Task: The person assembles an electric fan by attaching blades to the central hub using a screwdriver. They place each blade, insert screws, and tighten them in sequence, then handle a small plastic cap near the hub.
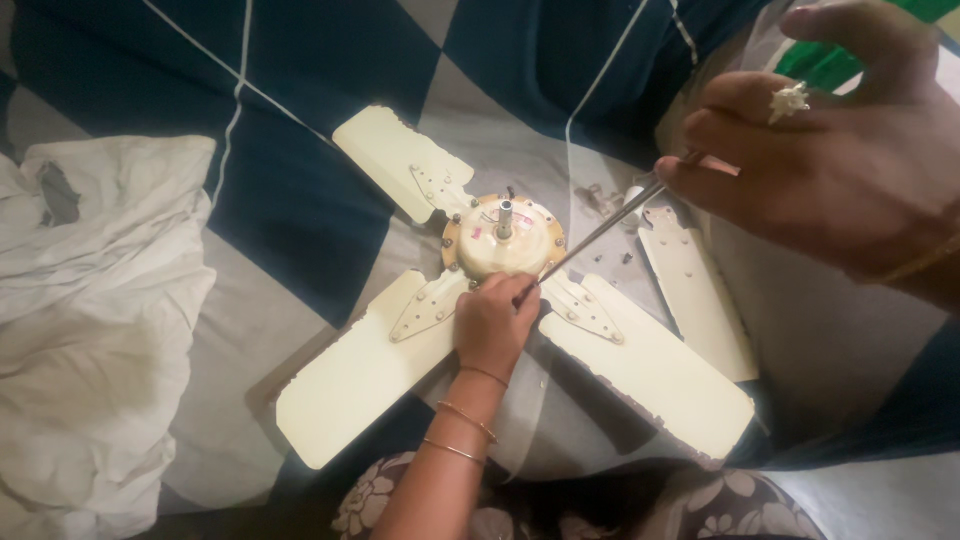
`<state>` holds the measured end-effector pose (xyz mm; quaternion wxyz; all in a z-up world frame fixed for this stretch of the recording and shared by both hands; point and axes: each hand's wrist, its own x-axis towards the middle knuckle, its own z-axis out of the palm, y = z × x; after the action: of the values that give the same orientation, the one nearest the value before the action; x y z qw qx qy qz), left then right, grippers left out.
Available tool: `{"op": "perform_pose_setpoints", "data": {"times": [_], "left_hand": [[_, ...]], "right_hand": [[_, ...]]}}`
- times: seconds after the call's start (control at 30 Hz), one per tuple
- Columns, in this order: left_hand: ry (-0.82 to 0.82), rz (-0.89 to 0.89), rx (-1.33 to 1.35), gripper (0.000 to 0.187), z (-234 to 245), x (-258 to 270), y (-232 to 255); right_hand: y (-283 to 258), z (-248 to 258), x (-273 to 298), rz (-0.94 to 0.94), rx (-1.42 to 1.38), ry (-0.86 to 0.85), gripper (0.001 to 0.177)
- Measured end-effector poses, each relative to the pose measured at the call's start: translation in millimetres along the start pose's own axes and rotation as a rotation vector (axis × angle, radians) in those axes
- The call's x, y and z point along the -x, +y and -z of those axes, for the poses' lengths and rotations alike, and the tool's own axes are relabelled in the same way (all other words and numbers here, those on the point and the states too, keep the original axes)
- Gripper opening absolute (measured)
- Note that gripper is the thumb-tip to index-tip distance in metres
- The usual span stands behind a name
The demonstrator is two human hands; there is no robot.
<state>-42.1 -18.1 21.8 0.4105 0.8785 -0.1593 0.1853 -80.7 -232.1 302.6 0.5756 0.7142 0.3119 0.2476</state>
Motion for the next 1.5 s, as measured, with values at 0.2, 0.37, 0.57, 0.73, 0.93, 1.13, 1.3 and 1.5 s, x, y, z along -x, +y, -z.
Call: {"op": "perform_pose_setpoints", "data": {"times": [0.2,0.37,0.57,0.73,0.93,1.13,1.3,1.5], "left_hand": [[0.009,0.012,0.047,0.016,1,0,1],[-0.009,0.050,0.061,0.015,1,-1,2],[-0.019,0.077,0.046,0.015,0,-3,3],[-0.043,0.066,0.014,0.015,0,0,1],[-0.053,0.063,-0.012,0.015,-3,1,0],[-0.028,0.051,0.011,0.015,-4,3,-2],[-0.022,0.081,0.024,0.016,-6,3,-1],[0.032,0.148,0.124,0.013,-6,1,1]], "right_hand": [[0,-1,1,0.009,-0.040,0.064,0.033],[-1,-5,0,0.036,-0.061,0.106,0.040],[2,-20,-16,0.248,0.051,0.288,0.006],[-15,-14,-12,0.268,0.055,0.700,0.012],[-25,14,-32,0.060,0.117,0.755,0.020],[-27,42,-48,0.245,0.008,0.380,0.025],[-16,51,-63,0.420,-0.040,0.071,0.027],[-12,41,-66,0.449,-0.016,0.070,0.029]]}}
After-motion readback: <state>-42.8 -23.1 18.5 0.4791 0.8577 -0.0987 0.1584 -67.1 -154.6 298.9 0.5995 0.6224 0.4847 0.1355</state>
